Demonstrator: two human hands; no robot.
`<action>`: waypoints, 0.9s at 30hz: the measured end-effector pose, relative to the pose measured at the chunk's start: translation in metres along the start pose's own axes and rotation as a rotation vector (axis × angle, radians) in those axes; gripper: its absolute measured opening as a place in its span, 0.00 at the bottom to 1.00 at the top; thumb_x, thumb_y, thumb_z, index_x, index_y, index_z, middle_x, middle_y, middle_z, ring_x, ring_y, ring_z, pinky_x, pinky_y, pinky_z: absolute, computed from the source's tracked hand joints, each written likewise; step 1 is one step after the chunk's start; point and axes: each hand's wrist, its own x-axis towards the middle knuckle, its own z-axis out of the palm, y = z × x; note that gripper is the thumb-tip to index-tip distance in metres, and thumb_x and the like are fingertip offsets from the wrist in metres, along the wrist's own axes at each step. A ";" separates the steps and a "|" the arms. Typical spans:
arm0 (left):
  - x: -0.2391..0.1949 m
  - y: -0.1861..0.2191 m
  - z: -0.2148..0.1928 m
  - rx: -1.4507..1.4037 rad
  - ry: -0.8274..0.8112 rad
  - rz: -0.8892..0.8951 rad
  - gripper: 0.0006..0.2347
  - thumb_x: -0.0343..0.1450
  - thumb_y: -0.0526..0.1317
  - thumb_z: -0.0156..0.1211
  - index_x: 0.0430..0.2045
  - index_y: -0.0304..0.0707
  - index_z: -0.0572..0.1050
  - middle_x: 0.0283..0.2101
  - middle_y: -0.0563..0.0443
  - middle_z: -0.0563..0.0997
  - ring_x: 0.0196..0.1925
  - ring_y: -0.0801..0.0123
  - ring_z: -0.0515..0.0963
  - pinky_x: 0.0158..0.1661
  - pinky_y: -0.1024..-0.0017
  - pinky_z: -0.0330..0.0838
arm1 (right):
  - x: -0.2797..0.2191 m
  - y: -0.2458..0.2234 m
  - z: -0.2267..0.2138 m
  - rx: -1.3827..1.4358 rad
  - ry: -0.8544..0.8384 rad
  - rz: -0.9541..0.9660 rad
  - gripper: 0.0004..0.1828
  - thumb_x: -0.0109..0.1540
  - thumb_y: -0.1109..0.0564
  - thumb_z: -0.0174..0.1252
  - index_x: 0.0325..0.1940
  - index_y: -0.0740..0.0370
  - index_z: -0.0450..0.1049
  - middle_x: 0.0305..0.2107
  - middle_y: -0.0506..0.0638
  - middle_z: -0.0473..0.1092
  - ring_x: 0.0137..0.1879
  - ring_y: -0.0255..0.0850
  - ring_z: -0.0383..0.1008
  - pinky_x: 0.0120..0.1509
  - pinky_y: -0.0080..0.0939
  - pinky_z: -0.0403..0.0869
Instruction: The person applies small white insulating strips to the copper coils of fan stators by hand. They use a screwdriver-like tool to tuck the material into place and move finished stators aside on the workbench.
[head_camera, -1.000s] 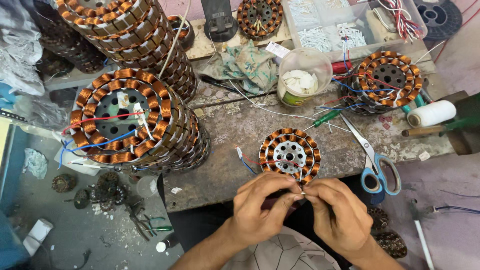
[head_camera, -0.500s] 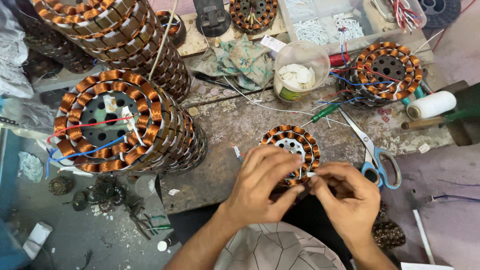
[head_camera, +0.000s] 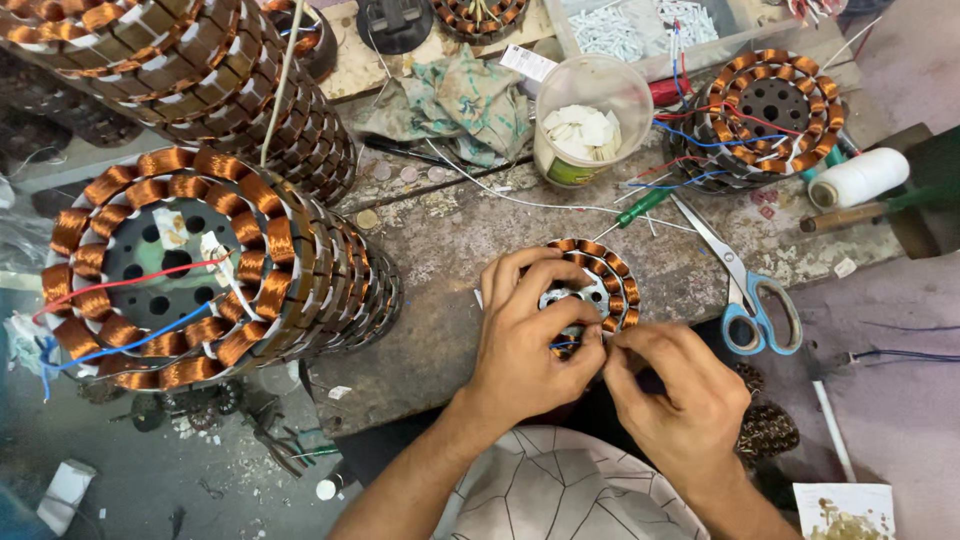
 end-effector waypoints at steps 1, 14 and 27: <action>0.000 0.000 0.001 0.004 0.013 0.006 0.05 0.59 0.35 0.67 0.26 0.41 0.79 0.48 0.52 0.79 0.63 0.51 0.72 0.63 0.53 0.60 | 0.001 -0.001 0.000 -0.017 -0.009 -0.017 0.11 0.55 0.68 0.68 0.40 0.66 0.77 0.35 0.55 0.75 0.36 0.42 0.80 0.41 0.37 0.77; -0.001 -0.001 0.003 0.016 0.016 0.009 0.04 0.59 0.35 0.66 0.23 0.39 0.77 0.46 0.50 0.78 0.61 0.51 0.72 0.63 0.53 0.59 | 0.002 0.003 -0.005 -0.021 -0.142 -0.024 0.12 0.58 0.69 0.65 0.45 0.64 0.78 0.39 0.54 0.73 0.37 0.43 0.78 0.38 0.39 0.75; 0.005 0.011 -0.023 0.113 -0.084 0.015 0.38 0.54 0.53 0.77 0.59 0.39 0.69 0.63 0.33 0.67 0.68 0.36 0.62 0.65 0.44 0.57 | 0.070 0.014 -0.028 -0.091 0.014 -0.236 0.14 0.61 0.67 0.64 0.51 0.61 0.79 0.42 0.55 0.74 0.46 0.47 0.78 0.50 0.42 0.75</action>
